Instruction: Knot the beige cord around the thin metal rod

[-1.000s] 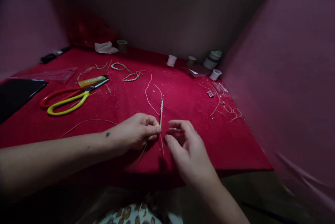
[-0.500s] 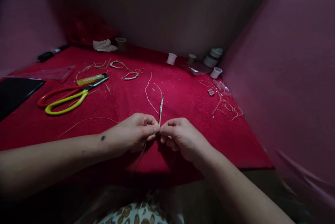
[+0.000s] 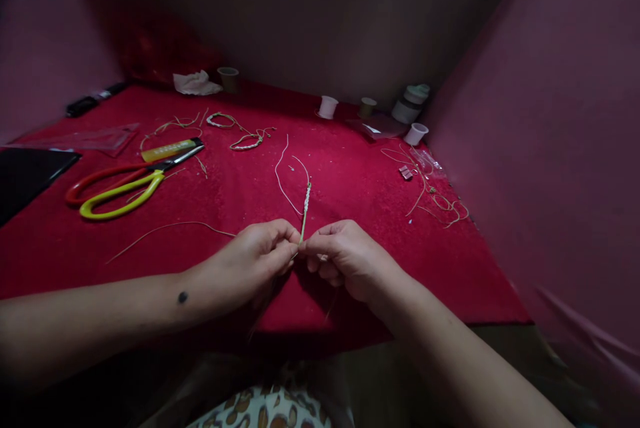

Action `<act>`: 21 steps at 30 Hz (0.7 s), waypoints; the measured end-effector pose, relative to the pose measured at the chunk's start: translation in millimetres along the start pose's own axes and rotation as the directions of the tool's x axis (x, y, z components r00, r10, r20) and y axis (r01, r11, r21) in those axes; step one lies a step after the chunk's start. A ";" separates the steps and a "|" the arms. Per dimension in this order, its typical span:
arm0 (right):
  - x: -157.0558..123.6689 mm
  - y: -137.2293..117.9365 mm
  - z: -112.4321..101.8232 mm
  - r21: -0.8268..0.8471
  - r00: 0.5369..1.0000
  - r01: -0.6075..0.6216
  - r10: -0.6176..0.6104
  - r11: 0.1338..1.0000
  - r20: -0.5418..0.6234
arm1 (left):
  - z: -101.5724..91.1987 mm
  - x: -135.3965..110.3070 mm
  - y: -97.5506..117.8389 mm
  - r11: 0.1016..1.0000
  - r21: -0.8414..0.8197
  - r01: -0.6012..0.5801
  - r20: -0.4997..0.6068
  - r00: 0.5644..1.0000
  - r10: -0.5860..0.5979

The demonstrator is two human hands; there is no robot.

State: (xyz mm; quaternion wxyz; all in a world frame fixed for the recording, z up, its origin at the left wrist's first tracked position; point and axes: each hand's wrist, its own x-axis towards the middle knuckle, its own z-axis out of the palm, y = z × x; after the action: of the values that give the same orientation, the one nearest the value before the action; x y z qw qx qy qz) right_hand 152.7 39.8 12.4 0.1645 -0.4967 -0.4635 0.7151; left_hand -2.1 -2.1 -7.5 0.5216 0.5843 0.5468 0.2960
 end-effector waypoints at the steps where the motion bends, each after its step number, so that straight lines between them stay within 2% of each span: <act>1: 0.1 -0.6 -0.4 0.001 1.000 -0.010 0.010 1.000 0.006 | 0.3 0.6 -1.1 1.000 -0.010 0.009 0.009 1.000 -0.009; 5: 0.4 -1.5 -1.8 0.014 0.999 -0.038 0.037 0.999 0.027 | -0.1 3.0 -4.0 0.996 -0.061 0.066 0.064 0.996 -0.062; 12: 0.3 3.2 0.3 0.018 1.000 0.030 -0.030 0.999 -0.010 | -6.5 4.1 5.9 0.989 -0.120 0.088 0.134 0.988 -0.072; 17: 0.6 4.2 0.7 0.005 0.998 0.049 -0.048 0.999 -0.040 | -20.1 7.8 19.4 0.977 -0.061 0.203 0.316 0.933 -0.174; 19: 0.6 3.6 -0.2 0.010 0.999 0.040 -0.040 0.999 -0.037 | -27.5 9.7 22.3 0.973 -0.016 0.231 0.354 0.911 -0.211; 21: 0.6 3.0 -1.2 0.024 0.999 0.028 -0.028 0.999 -0.026 | -34.8 12.0 23.3 0.975 0.027 0.222 0.356 0.909 -0.217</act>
State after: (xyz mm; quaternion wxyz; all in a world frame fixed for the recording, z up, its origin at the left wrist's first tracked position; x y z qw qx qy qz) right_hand 154.2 39.2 9.5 0.1863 -0.4972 -0.4596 0.7120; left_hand -23.5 22.5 21.3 0.6459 0.5595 0.5033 0.1285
